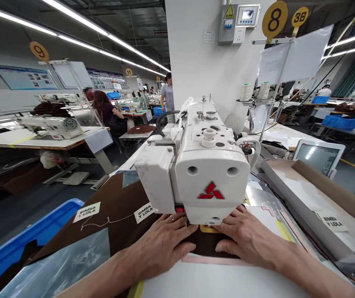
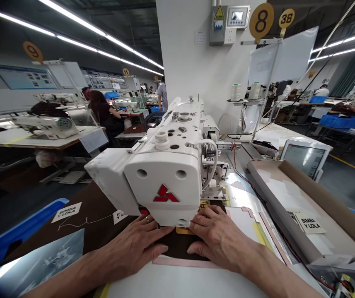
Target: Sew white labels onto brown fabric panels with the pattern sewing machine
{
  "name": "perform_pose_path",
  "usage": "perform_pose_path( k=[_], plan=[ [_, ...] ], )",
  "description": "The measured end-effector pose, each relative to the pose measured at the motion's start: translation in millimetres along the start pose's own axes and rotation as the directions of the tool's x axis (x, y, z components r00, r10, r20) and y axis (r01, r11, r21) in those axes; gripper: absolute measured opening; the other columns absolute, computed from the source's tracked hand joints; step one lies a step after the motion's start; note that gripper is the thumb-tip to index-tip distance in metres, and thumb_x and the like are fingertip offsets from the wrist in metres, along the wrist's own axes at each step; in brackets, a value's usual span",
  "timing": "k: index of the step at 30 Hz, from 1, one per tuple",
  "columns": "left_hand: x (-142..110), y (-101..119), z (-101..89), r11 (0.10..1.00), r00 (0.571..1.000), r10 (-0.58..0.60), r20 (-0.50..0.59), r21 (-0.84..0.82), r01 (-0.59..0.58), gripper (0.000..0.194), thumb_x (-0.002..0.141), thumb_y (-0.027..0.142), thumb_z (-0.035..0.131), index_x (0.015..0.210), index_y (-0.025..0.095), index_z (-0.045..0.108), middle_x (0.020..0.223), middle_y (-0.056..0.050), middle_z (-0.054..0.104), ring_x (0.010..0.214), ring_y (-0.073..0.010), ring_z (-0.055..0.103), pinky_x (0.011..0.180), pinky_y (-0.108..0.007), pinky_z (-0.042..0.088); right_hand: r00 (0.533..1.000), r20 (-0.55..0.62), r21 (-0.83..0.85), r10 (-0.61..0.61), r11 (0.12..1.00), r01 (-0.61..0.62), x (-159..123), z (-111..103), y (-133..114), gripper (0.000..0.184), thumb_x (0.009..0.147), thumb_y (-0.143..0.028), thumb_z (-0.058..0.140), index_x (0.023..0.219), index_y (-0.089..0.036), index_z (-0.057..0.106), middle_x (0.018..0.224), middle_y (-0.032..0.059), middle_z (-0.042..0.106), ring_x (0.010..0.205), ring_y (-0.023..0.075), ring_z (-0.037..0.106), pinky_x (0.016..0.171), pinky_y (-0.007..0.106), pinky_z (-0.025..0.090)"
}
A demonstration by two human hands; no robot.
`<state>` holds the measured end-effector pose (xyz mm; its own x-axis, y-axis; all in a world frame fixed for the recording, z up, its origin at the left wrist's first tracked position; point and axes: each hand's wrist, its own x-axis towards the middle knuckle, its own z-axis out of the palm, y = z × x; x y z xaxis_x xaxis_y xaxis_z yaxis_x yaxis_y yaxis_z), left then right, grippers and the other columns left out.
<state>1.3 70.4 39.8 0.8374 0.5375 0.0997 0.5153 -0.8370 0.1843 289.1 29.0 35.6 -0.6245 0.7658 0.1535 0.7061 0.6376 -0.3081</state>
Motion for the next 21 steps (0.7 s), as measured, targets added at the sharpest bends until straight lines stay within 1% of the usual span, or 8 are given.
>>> perform_pose_path(
  k=[3,5,10,13,16,21],
  plan=[
    [-0.3,-0.5,0.8,1.000,1.000,0.003,-0.009,0.006,-0.003,0.043,0.101,0.029,0.068,0.144,0.027,0.060,0.129,-0.006,0.071,0.123,-0.0301,0.066,0.105,-0.042,0.052,1.000,-0.012,-0.002,0.000,1.000,0.000,-0.4,1.6,0.8,0.039,0.108,-0.055,0.052,0.128,-0.025,0.068,0.117,0.0039,0.075,0.110,0.0249,0.063,0.100,0.043,0.041],
    [-1.2,-0.2,1.4,1.000,1.000,0.007,-0.014,0.004,-0.007,0.044,0.101,0.028,0.068,0.144,0.027,0.060,0.130,-0.006,0.071,0.123,-0.0297,0.066,0.106,-0.042,0.051,1.000,-0.025,-0.005,0.001,1.000,-0.002,-1.3,3.3,0.4,0.041,0.108,-0.056,0.052,0.129,-0.025,0.068,0.116,0.0042,0.075,0.108,0.0251,0.063,0.100,0.044,0.041],
    [-4.8,0.3,2.2,1.000,1.000,0.024,-0.011,0.016,-0.024,0.048,0.101,0.028,0.069,0.147,0.026,0.057,0.138,-0.005,0.068,0.130,-0.0309,0.062,0.115,-0.046,0.046,1.000,-0.018,-0.010,-0.004,1.000,0.004,-2.8,5.4,-1.6,0.042,0.108,-0.055,0.053,0.135,-0.025,0.066,0.123,0.0039,0.073,0.115,0.0249,0.061,0.103,0.043,0.040],
    [-6.5,0.6,2.1,0.999,1.000,0.023,0.013,0.039,-0.024,0.046,0.102,0.029,0.068,0.147,0.024,0.057,0.137,-0.007,0.068,0.127,-0.0312,0.063,0.116,-0.048,0.045,1.000,-0.018,-0.013,0.003,1.000,-0.004,-3.3,6.1,-1.6,0.042,0.107,-0.055,0.054,0.135,-0.025,0.066,0.123,0.0036,0.073,0.116,0.0248,0.061,0.103,0.043,0.041],
    [-6.3,0.7,2.7,0.998,0.999,0.037,-0.002,0.052,-0.037,0.044,0.103,0.030,0.066,0.145,0.024,0.058,0.136,-0.007,0.069,0.125,-0.0303,0.065,0.116,-0.047,0.046,1.000,-0.008,-0.006,0.004,1.000,-0.004,-4.1,7.2,-1.1,0.044,0.107,-0.055,0.054,0.138,-0.025,0.064,0.126,0.0030,0.072,0.119,0.0252,0.059,0.105,0.044,0.040],
    [-3.2,-0.5,5.4,0.998,1.000,0.027,0.002,0.062,-0.027,0.047,0.102,0.028,0.067,0.148,0.024,0.057,0.142,-0.006,0.066,0.133,-0.0315,0.060,0.118,-0.049,0.044,1.000,-0.015,-0.034,0.015,0.999,-0.015,-4.3,7.0,-2.8,0.046,0.108,-0.053,0.053,0.140,-0.023,0.063,0.129,0.0061,0.071,0.119,0.0264,0.059,0.106,0.046,0.042]
  ],
)
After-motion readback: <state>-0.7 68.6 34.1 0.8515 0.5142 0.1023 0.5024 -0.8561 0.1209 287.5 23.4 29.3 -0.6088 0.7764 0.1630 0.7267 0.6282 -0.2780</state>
